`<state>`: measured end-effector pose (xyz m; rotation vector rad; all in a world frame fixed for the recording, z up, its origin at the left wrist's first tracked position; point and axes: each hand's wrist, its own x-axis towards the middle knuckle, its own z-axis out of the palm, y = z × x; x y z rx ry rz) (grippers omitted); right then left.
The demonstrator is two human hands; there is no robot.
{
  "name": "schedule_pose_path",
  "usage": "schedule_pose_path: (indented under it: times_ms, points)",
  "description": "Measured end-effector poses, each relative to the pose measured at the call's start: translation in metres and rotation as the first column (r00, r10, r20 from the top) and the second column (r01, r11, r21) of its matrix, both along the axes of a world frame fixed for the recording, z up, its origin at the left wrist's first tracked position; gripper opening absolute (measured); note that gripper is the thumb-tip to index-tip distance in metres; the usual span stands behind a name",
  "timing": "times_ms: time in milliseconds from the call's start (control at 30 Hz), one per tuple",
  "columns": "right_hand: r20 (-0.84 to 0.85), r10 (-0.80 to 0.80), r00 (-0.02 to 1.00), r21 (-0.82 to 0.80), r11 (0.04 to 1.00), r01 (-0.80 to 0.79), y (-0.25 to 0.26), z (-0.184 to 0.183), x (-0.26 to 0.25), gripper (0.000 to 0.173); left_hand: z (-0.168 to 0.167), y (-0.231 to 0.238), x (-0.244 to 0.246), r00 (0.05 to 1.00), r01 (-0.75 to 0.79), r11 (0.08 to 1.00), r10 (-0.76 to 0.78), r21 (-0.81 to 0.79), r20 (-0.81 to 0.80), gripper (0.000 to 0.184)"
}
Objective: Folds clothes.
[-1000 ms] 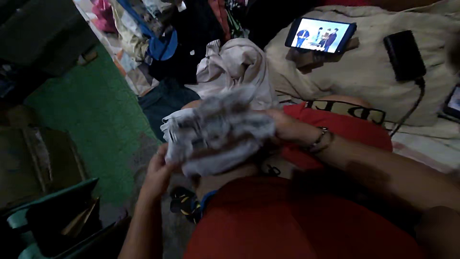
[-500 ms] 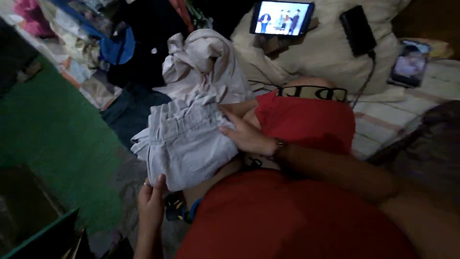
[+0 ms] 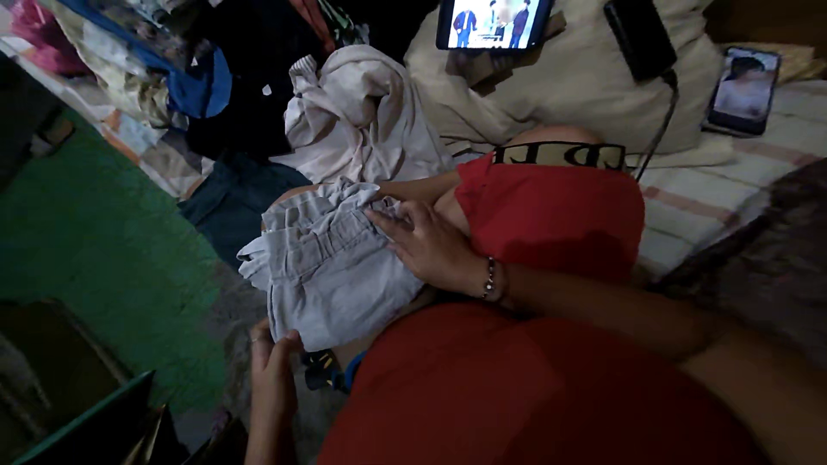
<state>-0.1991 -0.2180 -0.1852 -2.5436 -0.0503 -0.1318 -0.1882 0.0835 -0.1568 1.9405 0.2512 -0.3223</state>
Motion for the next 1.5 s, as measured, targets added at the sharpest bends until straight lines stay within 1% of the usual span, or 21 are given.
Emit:
schedule_pose_path:
  times_ms: [33,67,100,167,200,267,367,467,533,600,667,733,800,867,967,1033,1133,1233,1300,1400,1500]
  points:
    - [0.234,0.034,0.972,-0.037,0.999,-0.026,0.002,-0.001,-0.003,0.046,0.003,0.001,-0.003,0.984,0.032,0.996,-0.046,0.085,0.171,0.058]
    - [0.412,0.109,0.905,-0.046,0.994,-0.099,0.004,0.001,-0.004,0.041,0.007,0.001,-0.005,0.908,0.063,0.975,-0.144,0.212,0.393,0.063]
    - [0.509,0.202,0.837,-0.058,0.978,-0.201,0.008,0.006,-0.002,0.037,0.014,-0.004,-0.002,0.775,0.065,0.929,-0.277,0.365,0.567,0.058]
    - [0.497,0.367,0.786,-0.086,0.922,-0.377,0.023,0.011,0.003,0.041,0.025,-0.028,0.009,0.563,0.047,0.832,-0.479,0.553,0.674,0.050]
    - [0.407,0.438,0.801,-0.078,0.891,-0.448,0.032,0.006,0.007,0.049,0.019,-0.042,0.012,0.536,0.071,0.796,-0.539,0.601,0.650,0.050]
    - [0.164,0.559,0.813,-0.036,0.827,-0.561,0.040,-0.016,0.020,0.064,-0.020,-0.059,0.016,0.572,0.108,0.706,-0.620,0.700,0.537,0.063]
    - [0.029,0.535,0.844,-0.015,0.845,-0.535,0.034,-0.022,0.043,0.072,-0.043,-0.062,0.036,0.672,0.129,0.662,-0.606,0.739,0.426,0.082]
    - [-0.061,0.295,0.954,0.058,0.955,-0.292,0.015,-0.026,0.040,0.073,-0.039,-0.055,0.033,0.710,0.183,0.654,-0.604,0.734,0.362,0.092]
    - [-0.177,0.058,0.983,0.195,0.980,-0.023,-0.002,-0.029,0.044,0.069,-0.033,-0.057,0.034,0.715,0.188,0.661,-0.599,0.727,0.360,0.097]
    - [-0.338,-0.170,0.926,0.339,0.896,0.288,-0.016,-0.027,0.051,0.069,-0.021,-0.056,0.035,0.722,0.192,0.709,-0.570,0.678,0.392,0.093]
    - [-0.303,-0.303,0.903,0.450,0.790,0.416,-0.023,-0.013,0.058,0.066,-0.003,-0.054,0.048,0.692,0.129,0.754,-0.534,0.644,0.486,0.079]
    - [-0.122,-0.268,0.956,0.516,0.806,0.292,-0.021,-0.003,0.064,0.062,0.018,-0.053,0.067,0.667,0.107,0.723,-0.561,0.682,0.490,0.068]
    - [-0.004,-0.101,0.995,0.477,0.874,0.091,-0.017,0.003,0.075,0.053,0.031,-0.056,0.088,0.667,0.159,0.681,-0.608,0.715,0.431,0.054]
    - [-0.043,0.042,0.998,0.391,0.920,-0.022,-0.017,0.013,0.086,0.050,0.037,-0.061,0.105,0.705,0.219,0.654,-0.619,0.724,0.346,0.045]
    - [-0.172,0.119,0.978,0.312,0.948,-0.061,-0.024,0.023,0.098,0.055,0.045,-0.068,0.120,0.728,0.301,0.598,-0.647,0.742,0.226,0.047]
    - [-0.185,0.177,0.967,0.354,0.930,-0.103,-0.031,0.026,0.099,0.051,0.043,-0.065,0.124,0.678,0.337,0.577,-0.697,0.744,0.234,0.040]
    - [-0.088,0.245,0.965,0.434,0.882,-0.185,-0.044,0.024,0.098,0.046,0.038,-0.056,0.128,0.634,0.353,0.621,-0.709,0.700,0.309,0.028]
    - [-0.028,0.240,0.970,0.499,0.845,-0.194,-0.055,0.019,0.098,0.043,0.027,-0.040,0.132,0.693,0.358,0.730,-0.626,0.583,0.358,0.034]
    - [-0.071,0.219,0.973,0.494,0.855,-0.157,-0.054,0.014,0.100,0.049,0.019,-0.038,0.134,0.749,0.358,0.779,-0.569,0.515,0.339,0.032]
    - [-0.156,0.089,0.984,0.412,0.911,-0.017,-0.047,0.009,0.103,0.057,0.017,-0.045,0.134,0.794,0.326,0.792,-0.526,0.516,0.306,0.030]
    - [-0.113,-0.063,0.992,0.281,0.955,0.092,-0.049,0.018,0.097,0.061,0.025,-0.058,0.124,0.771,0.216,0.753,-0.522,0.621,0.364,0.034]
